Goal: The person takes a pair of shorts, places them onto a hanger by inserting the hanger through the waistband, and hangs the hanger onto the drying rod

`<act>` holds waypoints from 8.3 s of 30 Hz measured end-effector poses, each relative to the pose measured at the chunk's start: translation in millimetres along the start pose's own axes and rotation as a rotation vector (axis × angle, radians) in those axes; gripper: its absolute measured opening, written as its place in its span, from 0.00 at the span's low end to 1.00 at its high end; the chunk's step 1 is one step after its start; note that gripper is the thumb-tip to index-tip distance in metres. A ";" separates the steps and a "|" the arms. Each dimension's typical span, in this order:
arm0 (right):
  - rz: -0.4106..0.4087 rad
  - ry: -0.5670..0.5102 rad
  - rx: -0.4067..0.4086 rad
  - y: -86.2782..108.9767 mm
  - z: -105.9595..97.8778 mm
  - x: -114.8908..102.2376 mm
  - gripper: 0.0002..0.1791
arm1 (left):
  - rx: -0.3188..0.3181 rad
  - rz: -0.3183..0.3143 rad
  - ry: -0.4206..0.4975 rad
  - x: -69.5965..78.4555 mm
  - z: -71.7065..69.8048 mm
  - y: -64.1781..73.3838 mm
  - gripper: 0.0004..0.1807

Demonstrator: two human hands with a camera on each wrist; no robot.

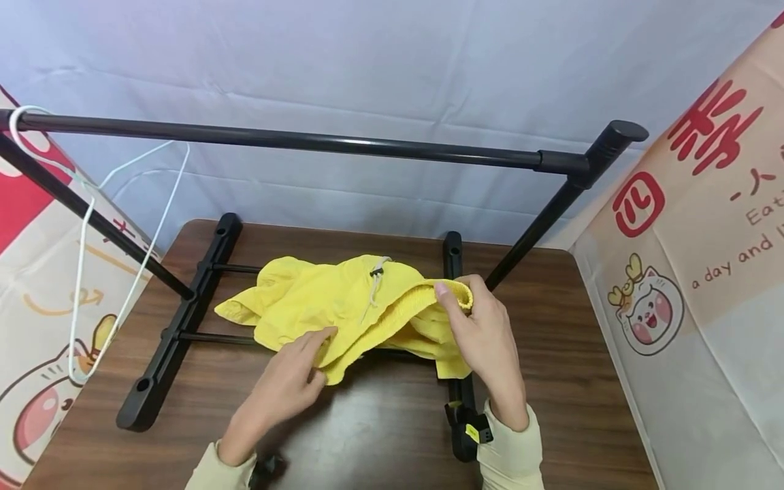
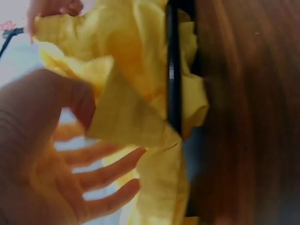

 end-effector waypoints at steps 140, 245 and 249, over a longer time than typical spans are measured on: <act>-0.004 -0.112 0.008 -15.2 34.2 30.2 0.22 | 0.703 -0.542 0.187 -88.9 -217.6 -42.8 0.20; -0.692 0.181 -0.119 13.4 21.2 -23.6 0.17 | 0.489 0.386 0.089 1.5 -137.3 -57.9 0.30; -0.756 0.132 -0.004 13.0 18.8 -18.5 0.14 | 0.432 0.314 0.076 -5.1 -136.9 -56.4 0.22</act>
Point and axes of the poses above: each hand's wrist, its own y-axis away from the middle knuckle, its own z-axis out of the palm, x = y × z, the point moved 2 cm from there along -y, towards the middle knuckle, and after that the axes turned 11 degrees about -y, right-handed, at the moved point
